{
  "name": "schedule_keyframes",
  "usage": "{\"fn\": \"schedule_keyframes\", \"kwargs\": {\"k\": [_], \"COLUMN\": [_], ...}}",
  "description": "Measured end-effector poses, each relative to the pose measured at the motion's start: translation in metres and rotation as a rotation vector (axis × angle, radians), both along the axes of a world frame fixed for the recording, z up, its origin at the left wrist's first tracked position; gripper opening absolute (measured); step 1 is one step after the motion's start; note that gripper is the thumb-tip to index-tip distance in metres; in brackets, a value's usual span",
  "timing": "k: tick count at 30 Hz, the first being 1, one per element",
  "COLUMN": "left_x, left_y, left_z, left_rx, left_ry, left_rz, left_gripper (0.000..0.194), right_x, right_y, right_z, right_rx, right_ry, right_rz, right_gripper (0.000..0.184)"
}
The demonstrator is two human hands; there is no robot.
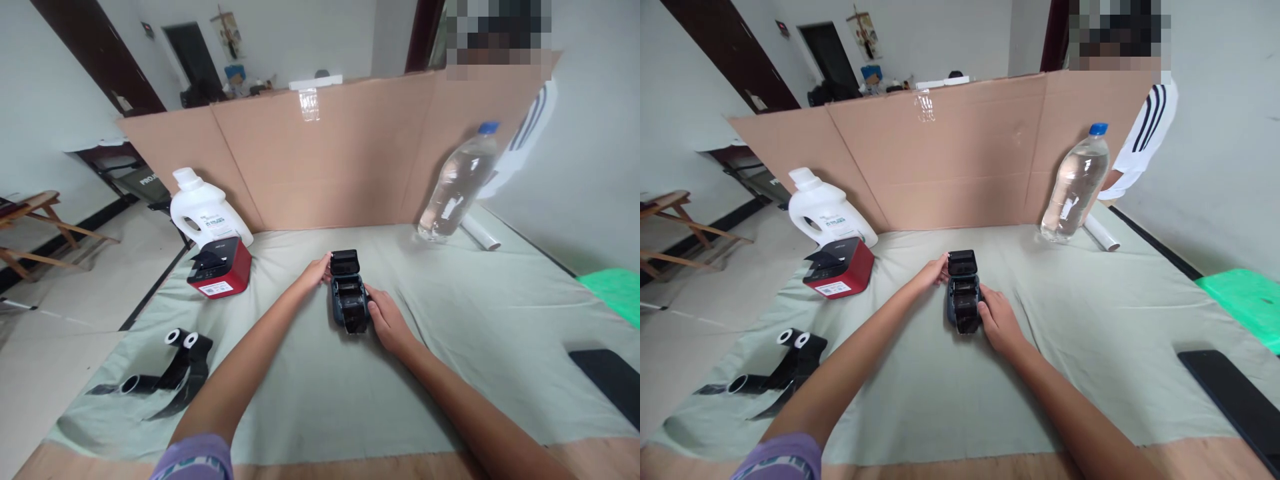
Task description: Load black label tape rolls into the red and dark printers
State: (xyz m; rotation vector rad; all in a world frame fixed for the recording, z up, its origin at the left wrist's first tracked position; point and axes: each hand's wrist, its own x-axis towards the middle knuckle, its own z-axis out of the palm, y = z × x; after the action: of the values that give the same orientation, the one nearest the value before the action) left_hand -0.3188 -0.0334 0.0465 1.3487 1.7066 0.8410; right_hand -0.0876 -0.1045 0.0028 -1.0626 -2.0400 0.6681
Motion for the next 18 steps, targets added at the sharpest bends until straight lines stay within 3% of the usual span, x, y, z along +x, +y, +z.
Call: {"fn": "schedule_keyframes", "kwargs": {"k": [2, 4, 5, 7, 9, 11, 15, 18], "left_x": [0.005, 0.008, 0.009, 0.012, 0.016, 0.023, 0.038, 0.047], "left_y": [-0.010, -0.026, -0.035, -0.047, -0.050, -0.046, -0.037, -0.036], "left_z": [0.004, 0.008, 0.010, 0.015, 0.022, 0.030, 0.046, 0.052], "left_rx": [0.058, 0.211, 0.298, 0.436, 0.451, 0.411, 0.343, 0.264], "left_ry": [0.067, 0.163, 0.232, 0.422, 0.623, 0.785, 0.982, 1.099], "left_rz": [0.105, 0.165, 0.132, -0.069, -0.339, -0.493, -0.576, -0.569], "left_gripper": [0.061, 0.052, 0.047, 0.037, 0.029, 0.026, 0.022, 0.024], "right_x": [0.001, 0.002, 0.002, 0.002, 0.002, 0.002, 0.003, 0.005], "right_y": [0.000, 0.001, 0.002, 0.003, 0.004, 0.005, 0.007, 0.007], "right_z": [-0.001, -0.002, -0.003, -0.004, -0.004, -0.004, -0.004, -0.002], "right_rx": [-0.018, -0.042, -0.053, -0.067, -0.070, -0.079, -0.129, -0.162], "right_ry": [0.024, 0.048, 0.059, 0.079, 0.097, 0.110, 0.122, 0.124], "right_rz": [0.003, -0.004, -0.009, -0.016, -0.015, -0.022, -0.047, -0.053], "right_gripper": [0.052, 0.052, 0.052, 0.053, 0.054, 0.054, 0.054, 0.054]}}
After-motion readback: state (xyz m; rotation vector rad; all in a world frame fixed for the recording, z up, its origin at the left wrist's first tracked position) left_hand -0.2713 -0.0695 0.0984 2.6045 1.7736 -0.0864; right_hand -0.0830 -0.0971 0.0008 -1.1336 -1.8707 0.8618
